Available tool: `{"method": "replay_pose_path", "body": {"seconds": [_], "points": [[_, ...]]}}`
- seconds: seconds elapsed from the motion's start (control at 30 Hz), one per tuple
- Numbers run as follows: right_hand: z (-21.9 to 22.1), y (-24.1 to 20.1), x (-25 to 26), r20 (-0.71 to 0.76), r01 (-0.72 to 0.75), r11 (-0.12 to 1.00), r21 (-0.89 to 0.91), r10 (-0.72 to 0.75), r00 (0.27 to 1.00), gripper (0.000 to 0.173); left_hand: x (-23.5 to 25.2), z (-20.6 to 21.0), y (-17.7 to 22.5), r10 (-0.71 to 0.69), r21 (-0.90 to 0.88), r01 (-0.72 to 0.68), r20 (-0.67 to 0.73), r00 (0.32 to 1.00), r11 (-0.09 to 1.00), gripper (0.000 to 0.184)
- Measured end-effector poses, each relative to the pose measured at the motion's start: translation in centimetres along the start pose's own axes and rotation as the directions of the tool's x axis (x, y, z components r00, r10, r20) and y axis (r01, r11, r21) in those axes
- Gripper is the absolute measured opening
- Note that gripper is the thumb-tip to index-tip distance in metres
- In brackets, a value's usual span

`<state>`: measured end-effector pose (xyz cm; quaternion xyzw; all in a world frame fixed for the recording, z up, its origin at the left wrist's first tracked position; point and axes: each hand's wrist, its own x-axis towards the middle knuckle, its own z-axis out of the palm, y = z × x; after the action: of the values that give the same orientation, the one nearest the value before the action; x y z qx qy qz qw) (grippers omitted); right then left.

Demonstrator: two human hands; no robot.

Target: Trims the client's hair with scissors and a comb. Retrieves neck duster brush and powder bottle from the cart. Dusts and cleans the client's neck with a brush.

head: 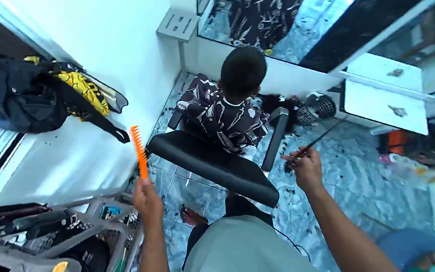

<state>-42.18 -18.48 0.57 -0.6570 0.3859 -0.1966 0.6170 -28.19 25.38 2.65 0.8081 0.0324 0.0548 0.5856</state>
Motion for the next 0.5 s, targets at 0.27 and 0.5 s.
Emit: {"method": "replay_pose_path", "body": {"seconds": [0.27,0.5], "points": [[3.6,-1.5,4.9,-0.007,0.234,0.953,-0.19,-0.24,0.971,0.068,6.6,17.6,5.0,0.511,0.233,-0.793,0.656,0.556,0.563,0.039],[5.3,-0.7,17.7,0.257,0.48,0.472,-0.74,-0.461,0.849,0.034,13.5,22.9,5.4,0.615,0.33,-0.922,0.691,0.381,0.201,0.033]]}}
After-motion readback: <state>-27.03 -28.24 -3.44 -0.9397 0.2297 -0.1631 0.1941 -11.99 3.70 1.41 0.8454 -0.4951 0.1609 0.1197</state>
